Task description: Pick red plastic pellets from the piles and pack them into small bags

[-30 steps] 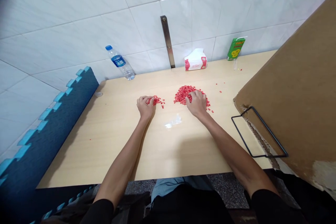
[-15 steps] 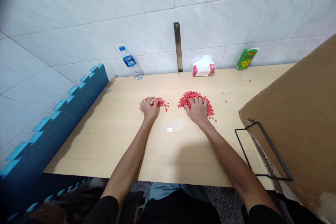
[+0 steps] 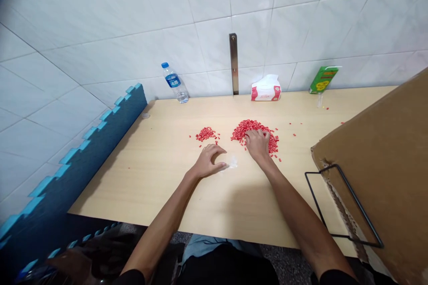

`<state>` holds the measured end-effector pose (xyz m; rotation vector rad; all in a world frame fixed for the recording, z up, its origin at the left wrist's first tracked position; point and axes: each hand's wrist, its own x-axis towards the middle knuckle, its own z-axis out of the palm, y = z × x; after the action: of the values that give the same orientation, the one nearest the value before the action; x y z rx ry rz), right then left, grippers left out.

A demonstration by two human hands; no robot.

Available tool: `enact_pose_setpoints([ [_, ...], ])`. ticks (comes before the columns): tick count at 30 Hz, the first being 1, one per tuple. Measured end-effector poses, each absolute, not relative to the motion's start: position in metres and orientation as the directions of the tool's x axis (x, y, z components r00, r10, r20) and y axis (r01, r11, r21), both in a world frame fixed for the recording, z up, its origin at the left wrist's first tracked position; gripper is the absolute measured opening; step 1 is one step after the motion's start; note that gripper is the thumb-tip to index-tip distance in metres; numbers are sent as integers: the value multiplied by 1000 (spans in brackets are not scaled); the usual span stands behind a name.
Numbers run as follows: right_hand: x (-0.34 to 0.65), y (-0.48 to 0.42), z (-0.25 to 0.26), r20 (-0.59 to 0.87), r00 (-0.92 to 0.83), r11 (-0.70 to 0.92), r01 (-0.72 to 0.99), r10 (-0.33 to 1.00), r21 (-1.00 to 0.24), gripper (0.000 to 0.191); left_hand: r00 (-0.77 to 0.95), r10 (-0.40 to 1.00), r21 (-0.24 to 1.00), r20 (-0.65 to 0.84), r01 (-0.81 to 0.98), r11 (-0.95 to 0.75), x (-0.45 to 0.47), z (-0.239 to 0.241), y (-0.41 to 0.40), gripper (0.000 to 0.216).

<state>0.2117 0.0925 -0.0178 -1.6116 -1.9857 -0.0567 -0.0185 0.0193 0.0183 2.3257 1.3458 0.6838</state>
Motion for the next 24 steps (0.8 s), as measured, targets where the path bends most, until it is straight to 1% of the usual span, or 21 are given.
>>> enact_pose_setpoints([
  [2, 212, 91, -16, 464, -101, 266, 914, 880, -307, 18, 457, 857, 496, 236, 702, -511, -19, 19, 16, 61],
  [4, 212, 89, -15, 475, -102, 266, 918, 874, -293, 17, 512, 821, 429, 252, 701, -569, -16, 17, 13, 81],
  [5, 212, 88, -14, 479, -106, 269, 920, 872, -285, 17, 546, 798, 392, 255, 696, -601, -14, 16, 12, 88],
  [7, 211, 87, -13, 479, -115, 273, 922, 870, -273, 17, 601, 761, 324, 245, 689, -648, -5, 13, 9, 94],
  [9, 210, 86, -13, 474, -124, 275, 924, 872, -265, 18, 608, 760, 271, 229, 710, -650, 6, 10, 7, 93],
  [12, 210, 86, -13, 466, -132, 277, 925, 875, -259, 19, 553, 805, 214, 213, 778, -591, 25, 4, 7, 90],
  [18, 210, 84, -11, 451, -132, 273, 925, 883, -266, 20, 409, 881, 184, 237, 872, -454, 43, -7, 27, 82],
  [24, 209, 81, -8, 435, -133, 268, 925, 891, -268, 20, 385, 880, 128, 279, 893, -432, 42, -5, 49, 72],
])
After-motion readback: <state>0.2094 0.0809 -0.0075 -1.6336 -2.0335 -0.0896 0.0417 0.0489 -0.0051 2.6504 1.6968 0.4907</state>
